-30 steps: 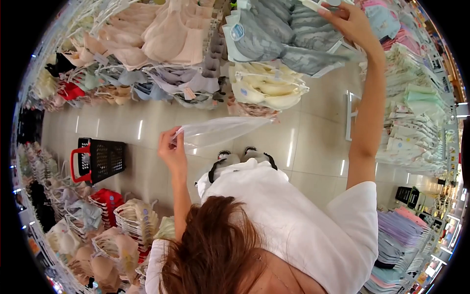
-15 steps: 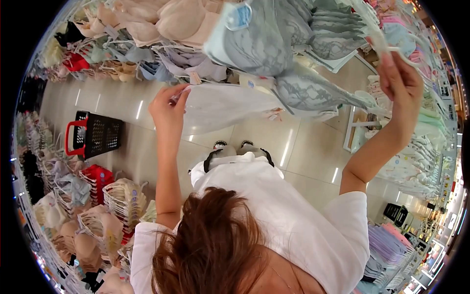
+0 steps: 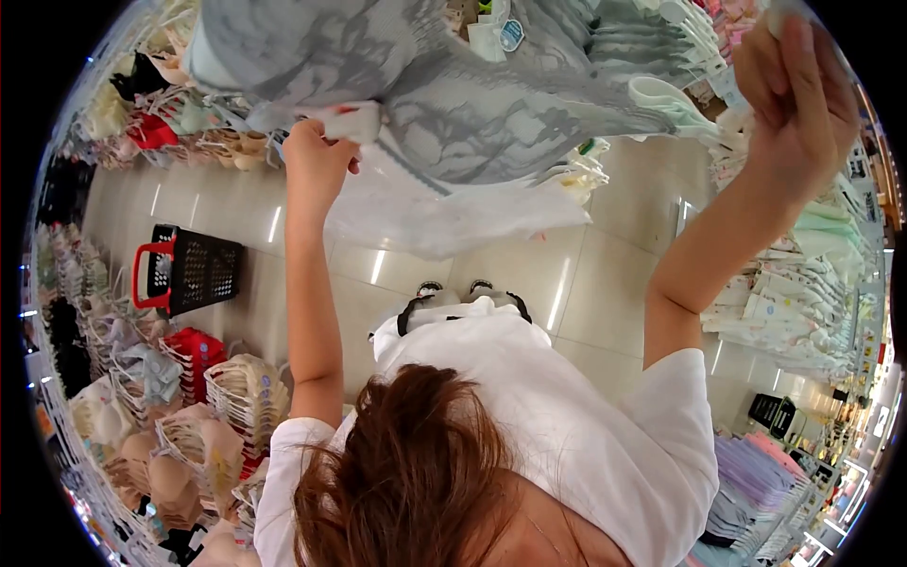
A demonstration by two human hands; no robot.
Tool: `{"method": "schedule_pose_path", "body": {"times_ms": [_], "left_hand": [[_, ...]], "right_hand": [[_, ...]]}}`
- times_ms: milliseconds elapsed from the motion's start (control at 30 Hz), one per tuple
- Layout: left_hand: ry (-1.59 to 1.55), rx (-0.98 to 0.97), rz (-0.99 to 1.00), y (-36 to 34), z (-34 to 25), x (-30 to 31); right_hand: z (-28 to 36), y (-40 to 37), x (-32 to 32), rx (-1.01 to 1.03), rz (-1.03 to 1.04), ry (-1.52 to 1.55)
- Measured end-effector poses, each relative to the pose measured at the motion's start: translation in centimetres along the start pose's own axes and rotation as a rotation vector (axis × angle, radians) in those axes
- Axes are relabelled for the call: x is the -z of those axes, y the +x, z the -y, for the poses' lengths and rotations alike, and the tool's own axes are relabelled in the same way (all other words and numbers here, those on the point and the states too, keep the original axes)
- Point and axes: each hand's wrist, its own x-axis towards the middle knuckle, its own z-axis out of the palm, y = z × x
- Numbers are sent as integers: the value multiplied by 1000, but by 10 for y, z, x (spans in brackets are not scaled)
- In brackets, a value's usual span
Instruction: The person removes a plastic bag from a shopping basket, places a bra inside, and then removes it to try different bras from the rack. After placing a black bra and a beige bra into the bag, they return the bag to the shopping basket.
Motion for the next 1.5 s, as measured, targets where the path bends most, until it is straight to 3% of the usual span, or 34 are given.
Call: {"method": "schedule_pose_path", "body": {"times_ms": [67,133,200,267,300,367,400,467,533,600,667,700,733,900,1000,1067,1333,1500], "left_hand": [[79,-27,-29,-4,-2,3],[-187,22,-49,-17,-9,5],[-148,5,32,-11,20,11],[23,-393,-15,-12,28,12],[23,-389,-16,-11,28,12],[15,-50,50,-12,-6,13],[16,-50,52,-13,-7,10],[-277,78,-69,-12,-6,6],[-277,73,-24,-9,-2,11],[-278,72,17,-7,6,17],[-396,72,18,-5,21,21],[-398,73,10,-6,27,24],[-396,103,-12,-7,33,26],[-544,163,-26,-10,54,38],[-598,179,-2,-10,49,40],[-542,199,11,-9,46,38],[-337,196,164,8,44,55],[-223,171,240,16,39,64]], "right_hand": [[0,0,-15,-78,4,-93],[-10,-7,-13,-57,56,53],[-18,-19,-26,-3,-99,-102],[-15,-19,-31,-8,-82,-101],[-16,-18,-31,42,-94,-137],[-15,-16,-32,90,-109,-173],[-13,-14,-33,79,-124,-146],[-10,-14,-33,68,-142,-123],[-9,-19,-36,37,-95,-87],[-12,-33,-44,-70,-178,-54],[-22,-59,-50,-192,-215,-234],[-27,-70,-56,-171,-217,-137],[-43,-89,-45,-53,-60,-138],[-53,-140,-26,-84,0,-176],[-49,-149,-8,-224,25,-54],[-46,-153,0,-313,20,-31],[-29,-146,17,-269,79,-41],[-25,-143,15,-357,126,-130]]}}
